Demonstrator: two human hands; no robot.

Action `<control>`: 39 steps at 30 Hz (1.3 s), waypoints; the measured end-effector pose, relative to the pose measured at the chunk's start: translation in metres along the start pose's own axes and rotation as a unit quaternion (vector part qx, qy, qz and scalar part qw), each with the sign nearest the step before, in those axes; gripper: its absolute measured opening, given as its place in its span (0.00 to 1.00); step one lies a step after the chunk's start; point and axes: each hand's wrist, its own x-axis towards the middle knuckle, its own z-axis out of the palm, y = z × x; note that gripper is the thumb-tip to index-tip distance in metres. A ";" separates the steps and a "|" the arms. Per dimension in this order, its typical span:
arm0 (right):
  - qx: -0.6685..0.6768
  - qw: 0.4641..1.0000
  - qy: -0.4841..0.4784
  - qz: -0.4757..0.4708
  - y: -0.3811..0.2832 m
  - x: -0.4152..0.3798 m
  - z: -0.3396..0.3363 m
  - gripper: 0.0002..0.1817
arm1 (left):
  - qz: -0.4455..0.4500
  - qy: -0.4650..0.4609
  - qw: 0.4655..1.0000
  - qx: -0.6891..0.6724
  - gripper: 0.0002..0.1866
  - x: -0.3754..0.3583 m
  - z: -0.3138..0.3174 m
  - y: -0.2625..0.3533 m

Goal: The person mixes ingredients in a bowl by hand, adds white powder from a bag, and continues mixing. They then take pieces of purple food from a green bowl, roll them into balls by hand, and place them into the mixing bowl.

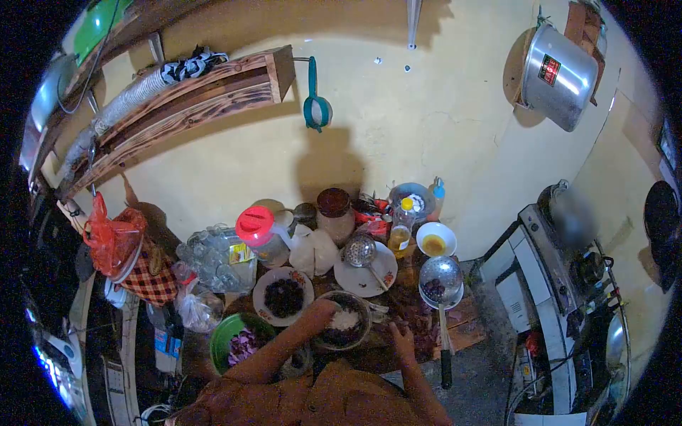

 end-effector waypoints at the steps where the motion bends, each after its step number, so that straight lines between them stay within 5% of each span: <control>1: 0.001 1.000 -0.001 0.000 -0.005 -0.003 0.000 0.22 | -0.017 0.005 0.999 -0.030 0.07 0.008 -0.014 0.010; 6: -0.109 0.981 0.030 -0.156 -0.044 -0.021 -0.001 0.24 | -0.070 -0.026 0.997 -0.008 0.08 0.024 -0.042 0.022; 9: -0.266 0.958 -0.052 -0.093 -0.078 -0.032 -0.012 0.25 | -0.084 -0.048 0.995 0.006 0.08 0.032 -0.066 0.037; 15: -0.353 0.922 -0.146 -0.062 -0.094 -0.033 -0.018 0.26 | -0.119 -0.026 0.993 0.007 0.09 0.015 -0.048 0.037; 18: -0.363 0.914 -0.158 -0.089 -0.060 -0.016 -0.021 0.26 | -0.115 -0.002 0.993 -0.014 0.10 -0.010 -0.001 0.013; 23: -0.340 0.917 -0.183 -0.096 -0.099 -0.044 -0.016 0.26 | -0.156 -0.051 0.986 0.008 0.11 -0.018 0.002 0.027; 28: -0.358 0.909 -0.185 -0.103 -0.101 -0.043 -0.008 0.24 | -0.116 0.016 0.993 -0.010 0.17 -0.017 0.012 0.028; 31: -0.387 0.903 -0.090 -0.160 -0.102 -0.043 -0.004 0.23 | -0.140 -0.064 0.988 0.024 0.16 -0.019 0.008 0.029; 33: -0.542 0.776 0.132 -0.295 -0.106 -0.050 -0.003 0.23 | -0.102 -0.039 0.994 0.022 0.15 -0.019 0.008 0.030; 36: -0.583 0.726 0.180 -0.317 -0.070 -0.027 -0.009 0.24 | -0.057 -0.005 0.995 0.083 0.15 -0.022 0.011 0.034; 39: -0.541 0.746 0.184 -0.340 -0.057 -0.018 -0.010 0.19 | -0.070 -0.010 0.990 0.120 0.16 -0.024 0.006 0.037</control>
